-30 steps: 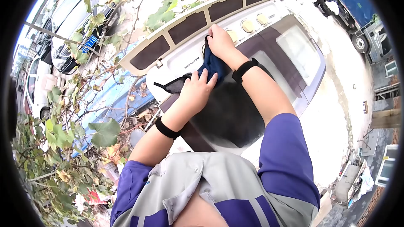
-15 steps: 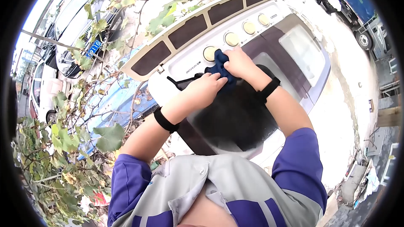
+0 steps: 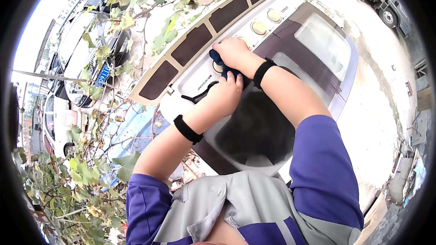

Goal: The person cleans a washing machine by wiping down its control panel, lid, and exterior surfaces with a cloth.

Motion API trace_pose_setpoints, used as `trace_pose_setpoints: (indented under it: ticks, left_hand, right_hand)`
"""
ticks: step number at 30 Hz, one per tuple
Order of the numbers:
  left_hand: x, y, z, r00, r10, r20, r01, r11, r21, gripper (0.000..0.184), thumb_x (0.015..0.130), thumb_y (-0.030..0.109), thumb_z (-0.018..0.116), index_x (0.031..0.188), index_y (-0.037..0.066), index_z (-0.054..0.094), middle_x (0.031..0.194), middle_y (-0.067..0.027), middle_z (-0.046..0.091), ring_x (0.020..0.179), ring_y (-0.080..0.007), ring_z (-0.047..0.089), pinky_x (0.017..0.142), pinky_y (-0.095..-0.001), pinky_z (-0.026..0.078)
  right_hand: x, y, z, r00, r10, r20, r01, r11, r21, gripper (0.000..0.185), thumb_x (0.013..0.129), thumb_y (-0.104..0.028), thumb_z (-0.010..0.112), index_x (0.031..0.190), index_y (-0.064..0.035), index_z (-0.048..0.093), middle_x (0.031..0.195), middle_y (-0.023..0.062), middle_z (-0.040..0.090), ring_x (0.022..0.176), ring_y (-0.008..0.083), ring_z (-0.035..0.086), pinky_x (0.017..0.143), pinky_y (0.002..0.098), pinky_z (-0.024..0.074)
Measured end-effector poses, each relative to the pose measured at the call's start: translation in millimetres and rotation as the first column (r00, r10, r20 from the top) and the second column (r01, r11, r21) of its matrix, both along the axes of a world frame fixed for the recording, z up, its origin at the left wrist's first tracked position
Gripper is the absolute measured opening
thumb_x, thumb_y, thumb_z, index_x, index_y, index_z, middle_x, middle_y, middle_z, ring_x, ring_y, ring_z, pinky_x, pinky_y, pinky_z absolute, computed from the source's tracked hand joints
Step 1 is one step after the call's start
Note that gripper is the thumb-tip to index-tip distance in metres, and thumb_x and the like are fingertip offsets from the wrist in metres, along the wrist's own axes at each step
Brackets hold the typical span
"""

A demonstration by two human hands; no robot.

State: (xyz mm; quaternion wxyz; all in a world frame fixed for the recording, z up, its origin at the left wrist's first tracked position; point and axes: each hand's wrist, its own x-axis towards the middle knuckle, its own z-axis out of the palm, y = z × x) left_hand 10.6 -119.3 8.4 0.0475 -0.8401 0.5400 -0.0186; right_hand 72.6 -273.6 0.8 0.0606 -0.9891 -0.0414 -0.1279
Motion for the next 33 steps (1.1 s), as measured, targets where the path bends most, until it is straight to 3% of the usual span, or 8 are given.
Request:
trace_pose_setpoints:
  ticks: [7,12,15,17,21,23,27,33]
  left_hand:
    - [-14,9,-10,0.997,0.003,0.082,-0.002,1.0,-0.006,0.056,0.085,0.015,0.061,0.138,0.0,0.051,0.137,-0.0292,0.053,0.098,-0.0342,0.062,0.075,-0.0386,0.056]
    - [-6,41,7,1.0,-0.021,0.013,0.02,0.995,0.096,0.064,0.085,0.011,0.061,0.144,-0.004,0.042,0.139,-0.0315,0.049,0.108,-0.0371,0.063,0.078,-0.0386,0.059]
    - [4,55,12,0.993,0.076,-0.093,-0.076,0.997,-0.001,0.05,0.086,0.008,0.056,0.135,-0.004,0.05,0.115,-0.0192,0.063,0.095,-0.0309,0.066,0.076,-0.0409,0.056]
    - [11,57,5,0.983,0.164,-0.082,-0.17,0.983,-0.071,0.025,0.086,0.008,0.055,0.11,0.002,0.057,0.098,-0.0122,0.065,0.093,-0.0287,0.066,0.077,-0.0424,0.054]
    - [21,68,7,0.989,0.132,-0.067,-0.139,0.982,-0.125,0.017,0.085,0.006,0.056,0.1,0.005,0.061,0.095,-0.0131,0.062,0.097,-0.0302,0.061,0.08,-0.0422,0.052]
    - [22,77,12,0.992,0.12,-0.043,-0.124,0.987,-0.106,0.015,0.084,0.006,0.056,0.097,0.005,0.063,0.096,-0.0137,0.061,0.098,-0.031,0.059,0.081,-0.0418,0.051]
    - [22,98,34,0.997,0.071,-0.024,-0.069,0.995,0.067,0.012,0.081,0.006,0.059,0.091,0.004,0.066,0.099,-0.0159,0.059,0.1,-0.0321,0.056,0.084,-0.0401,0.05]
    - [41,93,42,0.994,-0.053,-0.098,0.069,0.984,0.164,0.02,0.082,0.003,0.057,0.101,0.002,0.062,0.097,-0.0186,0.057,0.094,-0.035,0.058,0.084,-0.0421,0.05]
  right_hand:
    - [-26,7,5,0.966,-0.191,-0.174,0.192,0.981,-0.007,0.021,0.087,-0.017,0.06,0.105,-0.0112,0.068,0.103,0.0148,0.068,0.102,0.0335,0.065,0.083,0.0443,0.0548]
    - [-47,10,-6,0.982,-0.189,0.019,0.187,0.941,-0.284,0.016,0.082,-0.014,0.06,0.087,-0.0054,0.072,0.108,0.0101,0.059,0.115,0.0249,0.05,0.094,0.0397,0.0441]
    - [-53,4,-13,0.998,-0.06,-0.031,0.05,0.962,-0.267,0.017,0.082,-0.016,0.06,0.085,-0.0059,0.073,0.108,0.0103,0.06,0.114,0.0249,0.052,0.093,0.0413,0.043]
    - [-55,2,-4,0.986,-0.049,-0.158,0.018,0.982,-0.188,0.033,0.083,-0.033,0.062,0.088,-0.0022,0.074,0.108,0.0112,0.061,0.113,0.0265,0.052,0.094,0.0446,0.0402]
    - [-63,15,25,0.952,-0.068,-0.299,0.046,0.996,-0.079,0.064,0.082,-0.061,0.063,0.089,0.0019,0.075,0.11,0.0141,0.062,0.116,0.029,0.052,0.097,0.0459,0.0359]
    - [-75,29,20,0.982,-0.042,-0.185,0.027,0.996,-0.085,0.066,0.079,-0.061,0.067,0.092,0.0031,0.074,0.112,0.0171,0.06,0.116,0.031,0.05,0.098,0.0454,0.0355]
    - [-88,87,16,0.941,0.046,-0.335,0.002,0.99,0.141,0.062,0.078,-0.049,0.077,0.111,0.0026,0.068,0.122,0.0182,0.052,0.122,0.0307,0.045,0.102,0.0444,0.0377]
    - [-75,76,27,0.92,0.044,-0.388,-0.046,0.999,0.005,0.045,0.082,-0.041,0.073,0.1,0.0004,0.073,0.113,0.0147,0.06,0.118,0.0298,0.049,0.101,0.044,0.0361]
